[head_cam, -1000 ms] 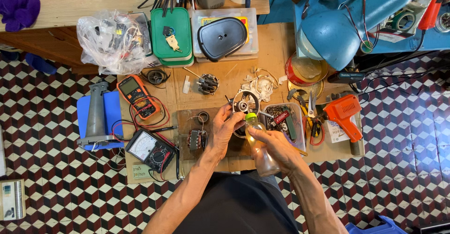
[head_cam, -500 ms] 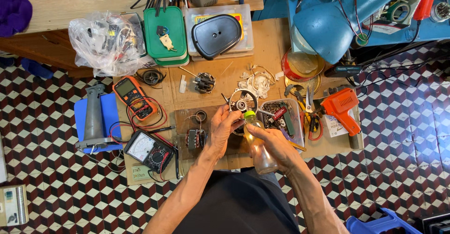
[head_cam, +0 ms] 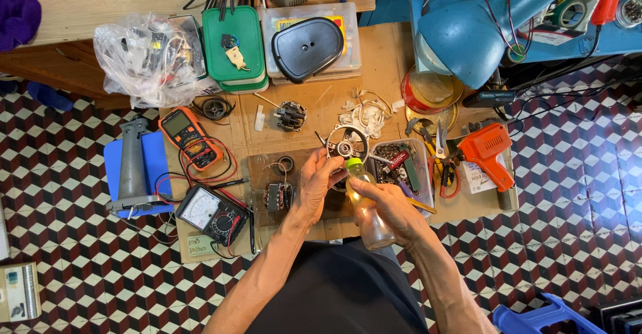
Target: The person uses a red heat gun to apply heat to a metal shaft held in the left hand, then sets the heat gun down and handles small components on the workbench. The person picks up a motor housing, applies liquid from a bottle to the shaft, and inserts the shaft into the housing while manipulating wires and parts on the table.
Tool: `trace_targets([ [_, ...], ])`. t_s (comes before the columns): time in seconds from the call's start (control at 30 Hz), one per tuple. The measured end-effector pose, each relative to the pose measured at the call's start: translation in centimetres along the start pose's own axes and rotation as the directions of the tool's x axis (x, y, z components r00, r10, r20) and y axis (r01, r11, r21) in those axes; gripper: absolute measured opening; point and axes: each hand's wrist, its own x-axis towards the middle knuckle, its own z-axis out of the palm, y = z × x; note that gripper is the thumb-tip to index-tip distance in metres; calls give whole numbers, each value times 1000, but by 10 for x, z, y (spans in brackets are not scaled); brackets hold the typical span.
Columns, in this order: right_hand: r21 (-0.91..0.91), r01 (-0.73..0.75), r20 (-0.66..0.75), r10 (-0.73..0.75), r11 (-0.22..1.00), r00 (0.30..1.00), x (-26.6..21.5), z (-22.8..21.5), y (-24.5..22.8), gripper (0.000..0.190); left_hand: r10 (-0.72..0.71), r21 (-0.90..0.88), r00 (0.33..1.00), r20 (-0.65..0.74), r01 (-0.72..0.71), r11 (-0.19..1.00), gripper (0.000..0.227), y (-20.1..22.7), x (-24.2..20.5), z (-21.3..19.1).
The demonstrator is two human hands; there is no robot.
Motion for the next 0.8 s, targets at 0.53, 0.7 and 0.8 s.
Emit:
trace_targets([
  [0.53, -33, -25, 24, 26, 999, 999, -3, 1, -1, 55, 18, -5, 1000, 1, -18, 1000, 37, 1, 0, -1],
  [0.7, -25, -39, 14, 39, 999, 999, -4, 3, -2, 54, 11, -3, 1000, -3, -11, 1000, 38, 3, -1, -1],
  [0.8, 4, -26, 37, 26, 1000, 999, -6, 3, -2, 55, 14, 13, 1000, -6, -14, 1000, 37, 5, -2, 0],
])
